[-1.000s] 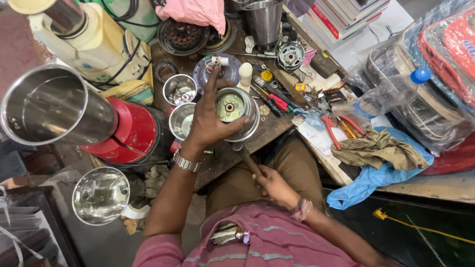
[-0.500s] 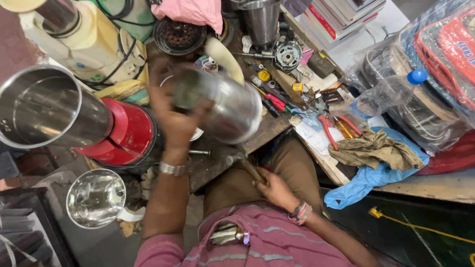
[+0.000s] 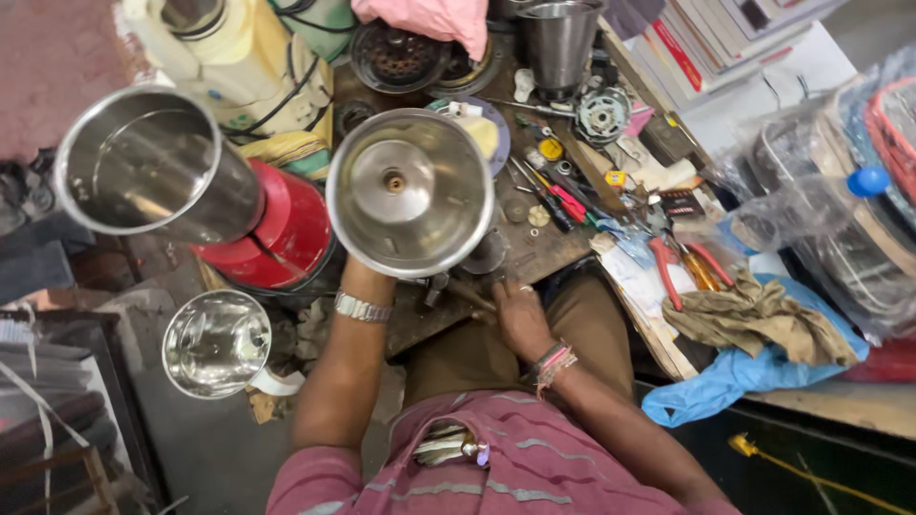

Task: The person disassembles a small appliance, removes a cylindrical component, and uses a hammer to tap it. They then reassemble the appliance and use pliers to adjust a part inside the container.

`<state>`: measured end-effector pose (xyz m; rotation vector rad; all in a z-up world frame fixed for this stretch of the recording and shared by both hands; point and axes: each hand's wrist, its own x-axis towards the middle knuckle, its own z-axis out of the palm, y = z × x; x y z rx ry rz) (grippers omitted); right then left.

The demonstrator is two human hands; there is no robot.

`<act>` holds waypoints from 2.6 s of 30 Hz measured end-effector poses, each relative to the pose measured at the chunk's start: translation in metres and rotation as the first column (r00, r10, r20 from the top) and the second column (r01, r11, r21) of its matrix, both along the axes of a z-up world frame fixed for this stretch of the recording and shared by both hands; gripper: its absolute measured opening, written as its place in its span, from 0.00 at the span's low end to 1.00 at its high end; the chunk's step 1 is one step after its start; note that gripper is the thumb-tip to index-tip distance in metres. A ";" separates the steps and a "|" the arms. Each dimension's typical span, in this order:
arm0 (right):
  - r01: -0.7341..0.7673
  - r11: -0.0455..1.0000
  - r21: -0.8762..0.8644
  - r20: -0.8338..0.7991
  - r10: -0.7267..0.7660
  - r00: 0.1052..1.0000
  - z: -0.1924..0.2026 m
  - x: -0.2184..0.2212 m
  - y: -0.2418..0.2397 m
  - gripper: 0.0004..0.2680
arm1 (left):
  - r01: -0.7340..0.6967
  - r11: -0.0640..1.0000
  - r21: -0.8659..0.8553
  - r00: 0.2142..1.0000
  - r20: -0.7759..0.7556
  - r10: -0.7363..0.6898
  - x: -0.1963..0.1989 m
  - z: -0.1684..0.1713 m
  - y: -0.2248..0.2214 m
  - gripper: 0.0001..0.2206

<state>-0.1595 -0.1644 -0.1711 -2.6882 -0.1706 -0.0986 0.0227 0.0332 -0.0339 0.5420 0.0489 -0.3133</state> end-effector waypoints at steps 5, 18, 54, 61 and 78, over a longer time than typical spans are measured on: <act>0.085 0.967 0.240 0.101 -0.112 0.989 0.034 0.028 -0.008 0.22 | 0.065 0.998 -0.004 0.998 -0.007 -0.065 0.003 -0.003 -0.005 0.22; 0.380 0.790 0.481 -0.282 -0.271 0.920 -0.041 0.117 -0.007 0.14 | 0.035 0.999 0.026 0.992 0.121 -0.038 -0.012 0.011 0.030 0.20; 0.396 0.896 0.204 0.074 -0.417 0.906 -0.009 0.011 -0.128 0.10 | 0.303 0.950 -0.080 0.855 -0.417 -0.308 -0.075 -0.216 -0.045 0.17; 0.356 0.829 0.432 0.124 -0.445 0.887 0.001 0.027 -0.124 0.14 | 0.283 0.959 -0.029 0.867 -0.419 -0.269 -0.071 -0.216 -0.047 0.17; 0.488 0.787 0.378 0.253 -0.595 0.763 0.065 0.038 -0.144 0.16 | 0.377 0.925 -0.044 0.842 -0.401 -0.362 -0.078 -0.195 -0.048 0.16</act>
